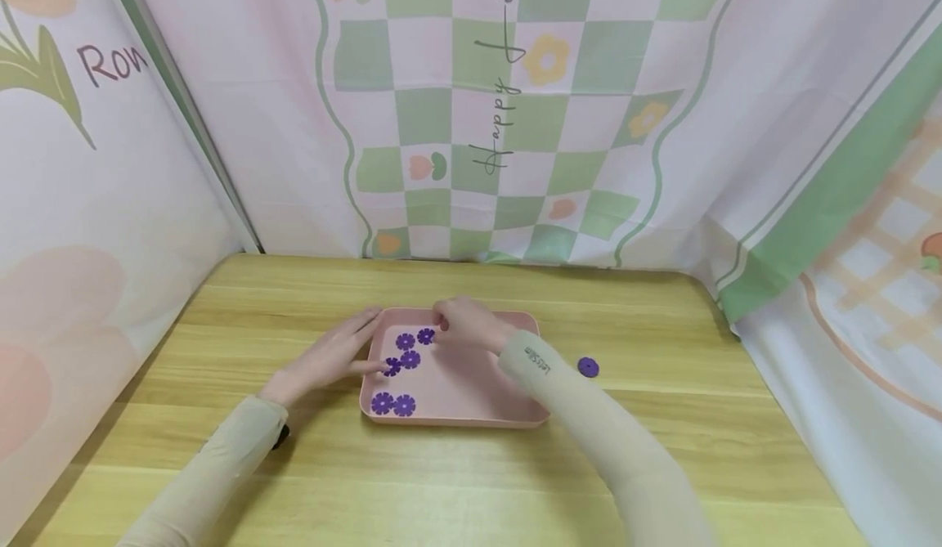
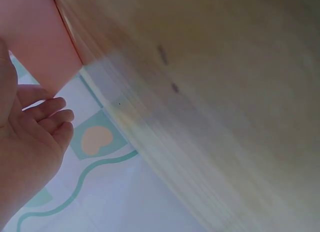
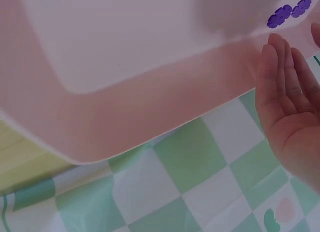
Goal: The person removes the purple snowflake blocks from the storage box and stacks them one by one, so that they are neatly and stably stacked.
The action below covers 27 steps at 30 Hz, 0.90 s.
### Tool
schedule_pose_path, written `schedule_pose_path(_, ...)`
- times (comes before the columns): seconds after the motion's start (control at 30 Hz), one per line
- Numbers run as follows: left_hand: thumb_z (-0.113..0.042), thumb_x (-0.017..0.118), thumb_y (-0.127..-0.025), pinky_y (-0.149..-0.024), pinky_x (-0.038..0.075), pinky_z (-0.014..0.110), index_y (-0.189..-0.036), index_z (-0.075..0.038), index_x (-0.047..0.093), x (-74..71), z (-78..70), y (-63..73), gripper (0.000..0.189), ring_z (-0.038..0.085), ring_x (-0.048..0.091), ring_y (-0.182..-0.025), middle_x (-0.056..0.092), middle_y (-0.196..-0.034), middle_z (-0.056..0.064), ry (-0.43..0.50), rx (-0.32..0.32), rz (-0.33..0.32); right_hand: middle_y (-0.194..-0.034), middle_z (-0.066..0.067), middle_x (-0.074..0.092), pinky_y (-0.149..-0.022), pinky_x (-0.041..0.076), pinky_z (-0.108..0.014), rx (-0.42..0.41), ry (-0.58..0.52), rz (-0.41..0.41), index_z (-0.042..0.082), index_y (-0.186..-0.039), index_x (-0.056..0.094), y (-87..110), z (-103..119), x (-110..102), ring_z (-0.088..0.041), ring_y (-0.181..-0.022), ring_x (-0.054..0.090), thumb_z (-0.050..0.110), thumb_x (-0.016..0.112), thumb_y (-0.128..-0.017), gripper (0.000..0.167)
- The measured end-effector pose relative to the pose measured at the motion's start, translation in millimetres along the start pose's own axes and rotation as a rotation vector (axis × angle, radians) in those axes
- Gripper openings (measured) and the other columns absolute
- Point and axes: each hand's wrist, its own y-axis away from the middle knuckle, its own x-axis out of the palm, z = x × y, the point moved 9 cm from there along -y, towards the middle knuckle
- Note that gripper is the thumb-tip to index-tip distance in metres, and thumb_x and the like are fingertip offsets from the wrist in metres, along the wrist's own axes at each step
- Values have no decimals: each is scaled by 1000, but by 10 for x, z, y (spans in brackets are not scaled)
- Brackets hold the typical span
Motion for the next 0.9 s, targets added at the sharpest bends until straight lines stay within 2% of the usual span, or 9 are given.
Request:
schedule_pose_path(0.3,-51,70,-85,-124,27,55,-155,1,25,11,23,-5,98,38,30,-149,27,-161,24,-19,15,-8,-100,-11,72,-86,60,-35,5,16,25,1,-111,67,-122,37,104,-22,-92,67,15,76,-85,31)
schedule_pose_path(0.6,-54,69,-85,-125,25,54,-156,-2,23,48,65,-12,99,37,28,-150,26,-162,23,-14,-7,1,-88,-9,69,-77,58,-32,11,40,53,4,-101,69,-170,26,219,-16,-77,60,15,76,-84,21)
schedule_pose_path(0.9,-56,67,-85,-125,26,54,-156,-2,23,33,79,-12,99,37,28,-150,26,-162,23,-3,-9,5,-105,-12,70,-90,59,-38,-3,94,70,3,-113,67,-176,50,291,-22,-93,65,15,74,-88,29)
